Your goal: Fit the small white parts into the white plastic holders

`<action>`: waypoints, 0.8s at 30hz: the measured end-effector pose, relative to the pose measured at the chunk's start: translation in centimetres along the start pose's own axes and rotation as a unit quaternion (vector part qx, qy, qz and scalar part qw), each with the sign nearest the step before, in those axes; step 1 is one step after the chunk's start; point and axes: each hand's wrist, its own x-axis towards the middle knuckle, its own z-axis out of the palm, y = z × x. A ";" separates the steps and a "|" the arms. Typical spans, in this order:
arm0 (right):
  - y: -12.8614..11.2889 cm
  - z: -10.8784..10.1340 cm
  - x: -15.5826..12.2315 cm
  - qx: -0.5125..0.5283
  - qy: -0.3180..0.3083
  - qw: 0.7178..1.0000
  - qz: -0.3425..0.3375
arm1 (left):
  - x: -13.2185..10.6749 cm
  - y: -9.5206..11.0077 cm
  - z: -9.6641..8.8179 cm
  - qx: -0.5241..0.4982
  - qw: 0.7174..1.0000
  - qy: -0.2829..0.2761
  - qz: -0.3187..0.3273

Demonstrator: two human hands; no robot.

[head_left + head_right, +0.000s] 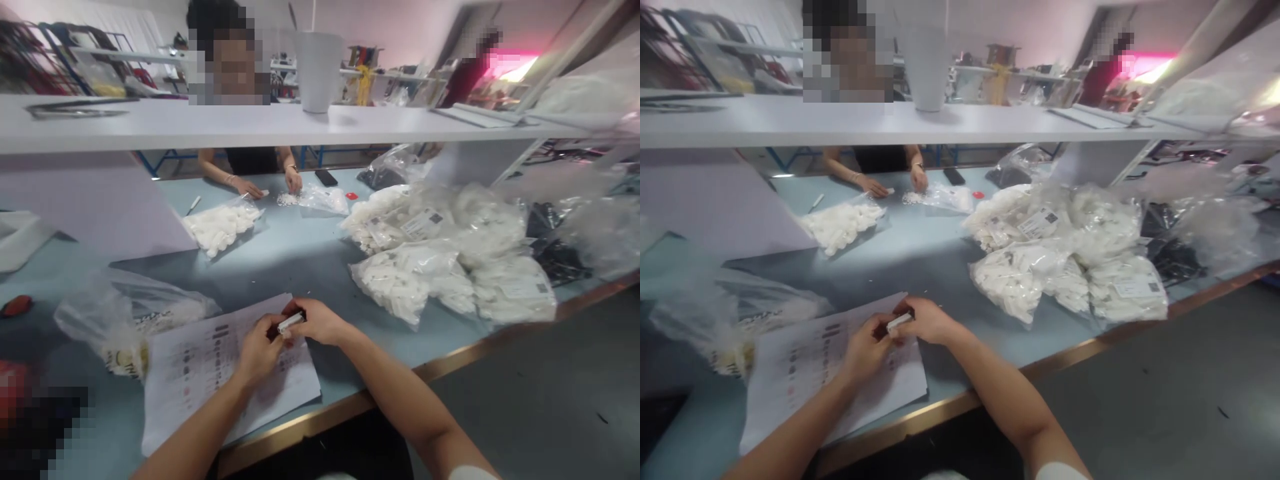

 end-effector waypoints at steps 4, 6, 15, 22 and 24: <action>-0.8 -0.1 0.0 -0.024 0.009 1.000 0.014 | 0.1 -0.2 -0.1 0.029 1.000 -0.001 -0.002; -0.9 -0.1 -0.1 -0.031 0.014 0.999 0.024 | 0.0 -0.2 -0.2 0.031 0.999 -0.001 -0.010; -0.4 0.0 0.1 -0.030 0.024 0.999 -0.006 | 0.0 0.7 -0.5 0.028 0.999 0.008 -0.013; 0.3 -3.3 -0.6 -0.236 0.141 0.961 -0.021 | 0.5 0.7 -0.8 0.021 0.999 0.030 -0.041; 0.8 -3.9 -0.8 -0.315 0.127 0.940 0.010 | 0.5 0.8 -0.8 0.012 0.999 0.030 -0.040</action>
